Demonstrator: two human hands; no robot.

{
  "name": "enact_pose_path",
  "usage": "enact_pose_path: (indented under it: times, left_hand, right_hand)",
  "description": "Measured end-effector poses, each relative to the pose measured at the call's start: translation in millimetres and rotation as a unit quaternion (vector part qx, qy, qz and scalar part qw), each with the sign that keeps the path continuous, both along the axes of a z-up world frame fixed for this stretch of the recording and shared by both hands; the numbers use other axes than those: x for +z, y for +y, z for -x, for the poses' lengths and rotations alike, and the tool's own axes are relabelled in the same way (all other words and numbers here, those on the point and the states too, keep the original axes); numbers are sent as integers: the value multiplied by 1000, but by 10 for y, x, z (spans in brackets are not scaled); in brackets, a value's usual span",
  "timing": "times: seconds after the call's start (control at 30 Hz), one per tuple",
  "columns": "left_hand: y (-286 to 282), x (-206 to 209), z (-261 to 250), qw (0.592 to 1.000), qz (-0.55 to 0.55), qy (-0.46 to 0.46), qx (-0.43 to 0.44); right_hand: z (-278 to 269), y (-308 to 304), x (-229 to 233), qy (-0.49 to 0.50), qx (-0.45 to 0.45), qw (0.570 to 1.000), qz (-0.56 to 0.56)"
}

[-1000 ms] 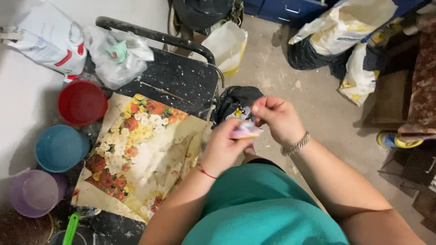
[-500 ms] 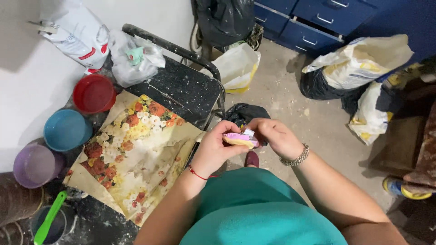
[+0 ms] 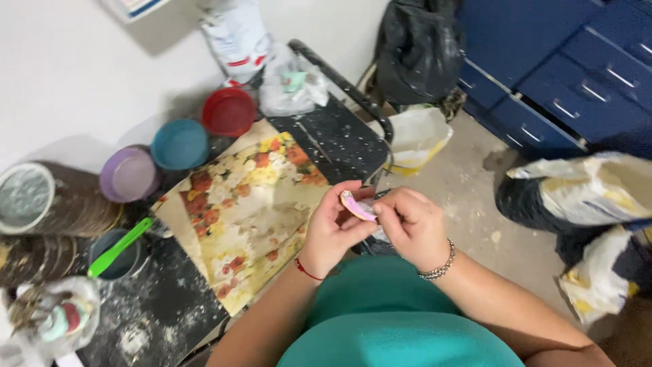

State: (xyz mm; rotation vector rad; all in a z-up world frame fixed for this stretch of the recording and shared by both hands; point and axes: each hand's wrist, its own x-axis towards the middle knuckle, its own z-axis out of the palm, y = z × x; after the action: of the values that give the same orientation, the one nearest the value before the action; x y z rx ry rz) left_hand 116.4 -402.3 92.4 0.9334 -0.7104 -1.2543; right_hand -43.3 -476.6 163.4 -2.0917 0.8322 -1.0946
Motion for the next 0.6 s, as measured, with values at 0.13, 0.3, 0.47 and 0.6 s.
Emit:
enact_pose_path:
  times: [0.13,0.3,0.47,0.6]
  left_hand:
    - [234,213,-149,999,-21,-24,31]
    - [484,429,-455,997,-20,-46,60]
    - [744,556,-709,988,-53,-112,94]
    - [905,229,-904,985,-72,-130,93]
  right_hand:
    - [-318,101,182,0,27,999,-31]
    - [-680,284,245,72,56,995,-33]
    - [-951,408,129,114,69,991,-31]
    - [-1108,511,88,171,81,982,17]
